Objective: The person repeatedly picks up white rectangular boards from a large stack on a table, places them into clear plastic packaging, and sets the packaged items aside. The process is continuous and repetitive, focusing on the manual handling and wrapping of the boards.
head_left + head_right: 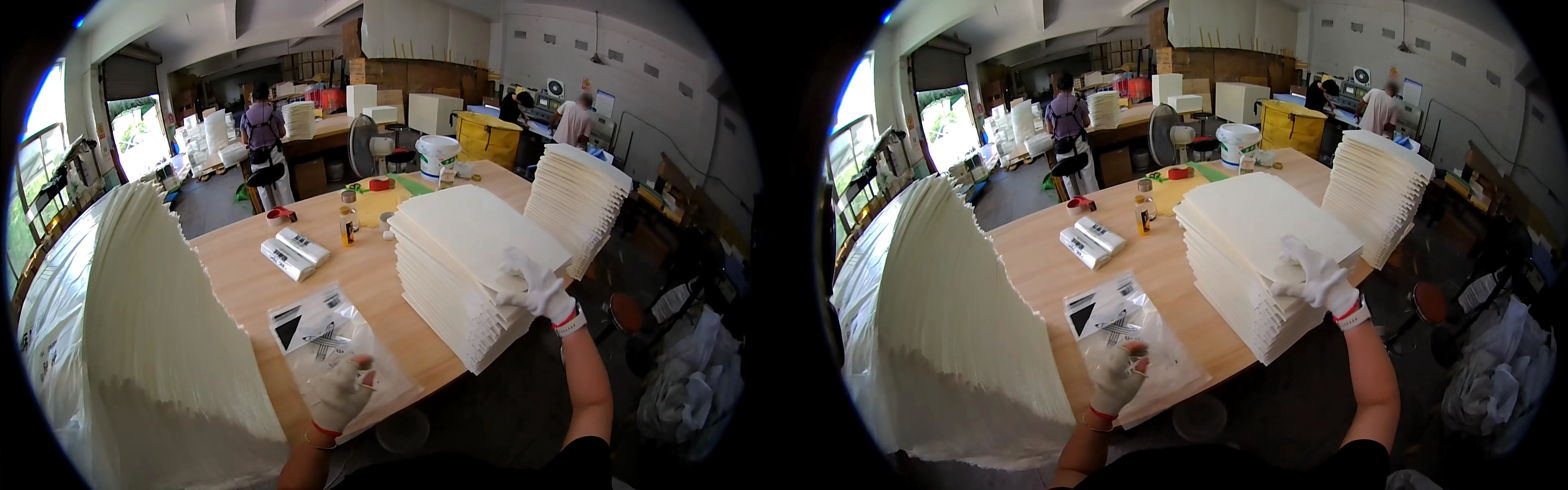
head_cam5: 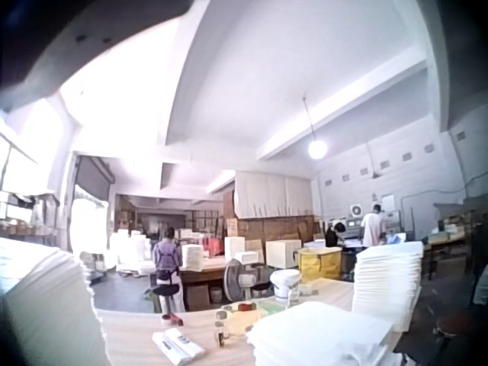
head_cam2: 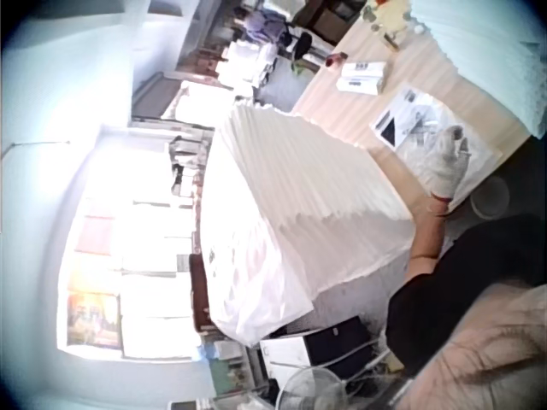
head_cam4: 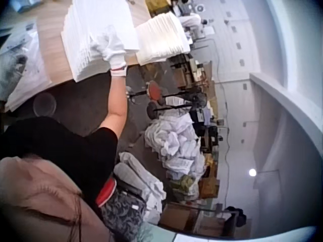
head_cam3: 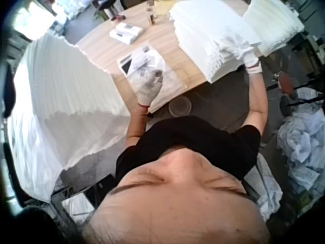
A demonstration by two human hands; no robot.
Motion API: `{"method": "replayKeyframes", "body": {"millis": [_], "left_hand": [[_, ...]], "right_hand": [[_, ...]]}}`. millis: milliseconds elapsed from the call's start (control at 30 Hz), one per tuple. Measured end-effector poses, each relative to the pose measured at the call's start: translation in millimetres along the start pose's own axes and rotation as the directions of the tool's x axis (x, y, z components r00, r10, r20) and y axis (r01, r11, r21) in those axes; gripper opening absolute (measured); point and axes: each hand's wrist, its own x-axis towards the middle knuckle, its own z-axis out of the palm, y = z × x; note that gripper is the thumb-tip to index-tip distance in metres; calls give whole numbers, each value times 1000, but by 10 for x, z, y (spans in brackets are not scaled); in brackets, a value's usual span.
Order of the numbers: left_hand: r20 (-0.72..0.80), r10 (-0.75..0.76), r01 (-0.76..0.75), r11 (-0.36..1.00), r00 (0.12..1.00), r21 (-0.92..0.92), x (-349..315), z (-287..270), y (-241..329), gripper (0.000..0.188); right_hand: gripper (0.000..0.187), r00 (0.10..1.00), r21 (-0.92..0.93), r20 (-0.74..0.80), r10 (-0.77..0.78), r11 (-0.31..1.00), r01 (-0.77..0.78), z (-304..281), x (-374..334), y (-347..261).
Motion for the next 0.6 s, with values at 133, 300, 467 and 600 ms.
{"method": "replayKeyframes", "body": {"millis": [133,300,467,600], "left_hand": [[210,134,-88,973,969,-213,161,223,409,25],[476,117,338,560,872,-757,453,563,931,33],[754,135,762,-224,642,-608,615,492,887,58],[810,-23,807,-79,586,-586,504,-75,1029,63]], "right_hand": [[52,998,-19,54,32,999,-31,-121,169,141],[19,992,-171,-32,-119,979,112,-191,149,-197],[22,856,-58,213,-471,869,492,-225,-436,-1230],[33,942,251,134,-307,931,267,-511,-727,-991]]}}
